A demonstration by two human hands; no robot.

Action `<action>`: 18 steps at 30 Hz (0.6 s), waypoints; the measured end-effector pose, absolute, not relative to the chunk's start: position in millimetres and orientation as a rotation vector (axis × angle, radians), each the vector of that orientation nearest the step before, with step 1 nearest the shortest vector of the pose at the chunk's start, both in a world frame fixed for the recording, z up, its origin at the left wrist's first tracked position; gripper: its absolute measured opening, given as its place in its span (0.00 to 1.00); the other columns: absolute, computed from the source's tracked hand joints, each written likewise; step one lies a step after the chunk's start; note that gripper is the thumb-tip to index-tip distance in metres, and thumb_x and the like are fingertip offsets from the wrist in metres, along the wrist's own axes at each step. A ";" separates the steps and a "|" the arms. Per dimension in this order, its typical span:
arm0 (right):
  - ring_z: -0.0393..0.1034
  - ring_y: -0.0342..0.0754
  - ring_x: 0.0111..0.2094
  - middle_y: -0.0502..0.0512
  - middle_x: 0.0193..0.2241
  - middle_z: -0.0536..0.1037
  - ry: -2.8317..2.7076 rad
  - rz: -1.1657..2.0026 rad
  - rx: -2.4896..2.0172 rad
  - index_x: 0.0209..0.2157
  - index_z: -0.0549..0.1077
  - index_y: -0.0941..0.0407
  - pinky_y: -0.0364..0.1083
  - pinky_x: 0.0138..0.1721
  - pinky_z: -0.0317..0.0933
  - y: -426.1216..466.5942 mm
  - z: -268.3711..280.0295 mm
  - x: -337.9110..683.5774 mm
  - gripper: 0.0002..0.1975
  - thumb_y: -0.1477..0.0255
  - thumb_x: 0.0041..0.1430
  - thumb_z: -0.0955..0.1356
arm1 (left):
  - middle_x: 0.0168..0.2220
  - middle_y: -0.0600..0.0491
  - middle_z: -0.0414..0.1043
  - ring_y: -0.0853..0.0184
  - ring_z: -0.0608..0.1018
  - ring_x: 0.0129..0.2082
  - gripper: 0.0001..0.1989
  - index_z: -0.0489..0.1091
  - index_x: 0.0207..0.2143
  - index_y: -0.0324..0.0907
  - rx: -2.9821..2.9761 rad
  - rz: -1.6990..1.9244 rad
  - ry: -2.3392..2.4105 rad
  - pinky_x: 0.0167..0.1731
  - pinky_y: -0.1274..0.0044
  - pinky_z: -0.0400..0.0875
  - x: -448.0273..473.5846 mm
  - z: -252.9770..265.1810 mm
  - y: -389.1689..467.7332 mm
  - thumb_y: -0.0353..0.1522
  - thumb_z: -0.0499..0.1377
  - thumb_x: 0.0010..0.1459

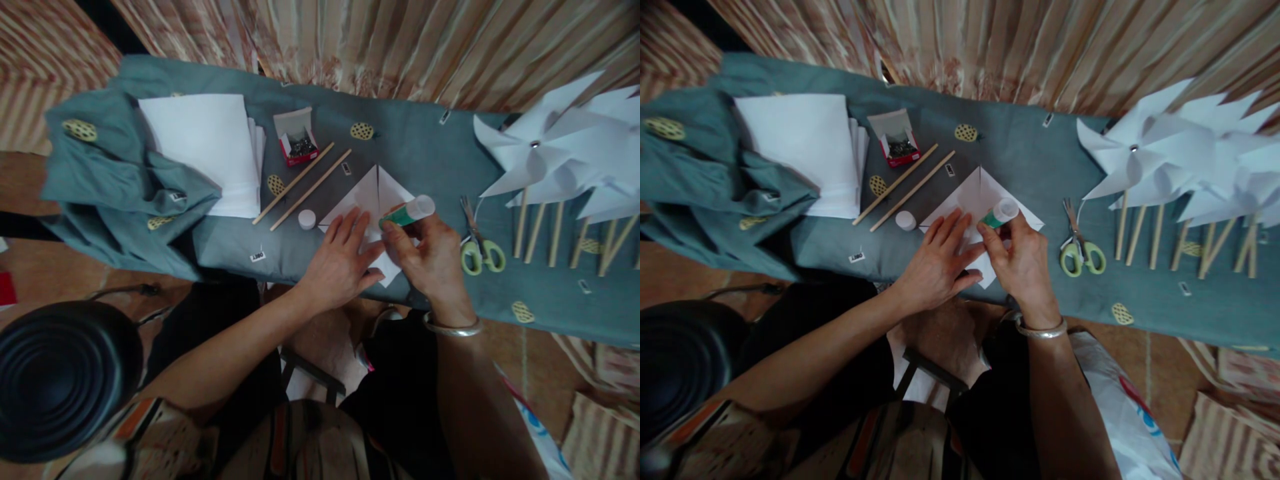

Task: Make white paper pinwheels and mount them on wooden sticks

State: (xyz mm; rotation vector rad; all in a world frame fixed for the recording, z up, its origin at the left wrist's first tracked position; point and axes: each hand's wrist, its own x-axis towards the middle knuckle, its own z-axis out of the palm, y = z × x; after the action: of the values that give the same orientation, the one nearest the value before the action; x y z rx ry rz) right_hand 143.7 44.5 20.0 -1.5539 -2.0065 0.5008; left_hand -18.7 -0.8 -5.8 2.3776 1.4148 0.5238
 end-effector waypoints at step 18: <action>0.73 0.51 0.26 0.54 0.26 0.79 -1.979 0.487 -1.566 0.35 0.74 0.55 0.49 0.29 0.64 46.9 20.0 147.7 0.16 0.56 0.59 0.66 | 0.67 0.37 0.51 0.44 0.52 0.68 0.27 0.65 0.58 0.43 2.394 0.514 1.410 0.61 0.48 0.52 -18.9 -5.0 -1.3 0.44 0.59 0.60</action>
State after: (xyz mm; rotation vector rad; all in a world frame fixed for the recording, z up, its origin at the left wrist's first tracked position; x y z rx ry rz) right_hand 147.7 46.9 20.0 -1.5657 -1.9786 0.4868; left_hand -18.9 -1.3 -5.0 2.3936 1.4095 0.5143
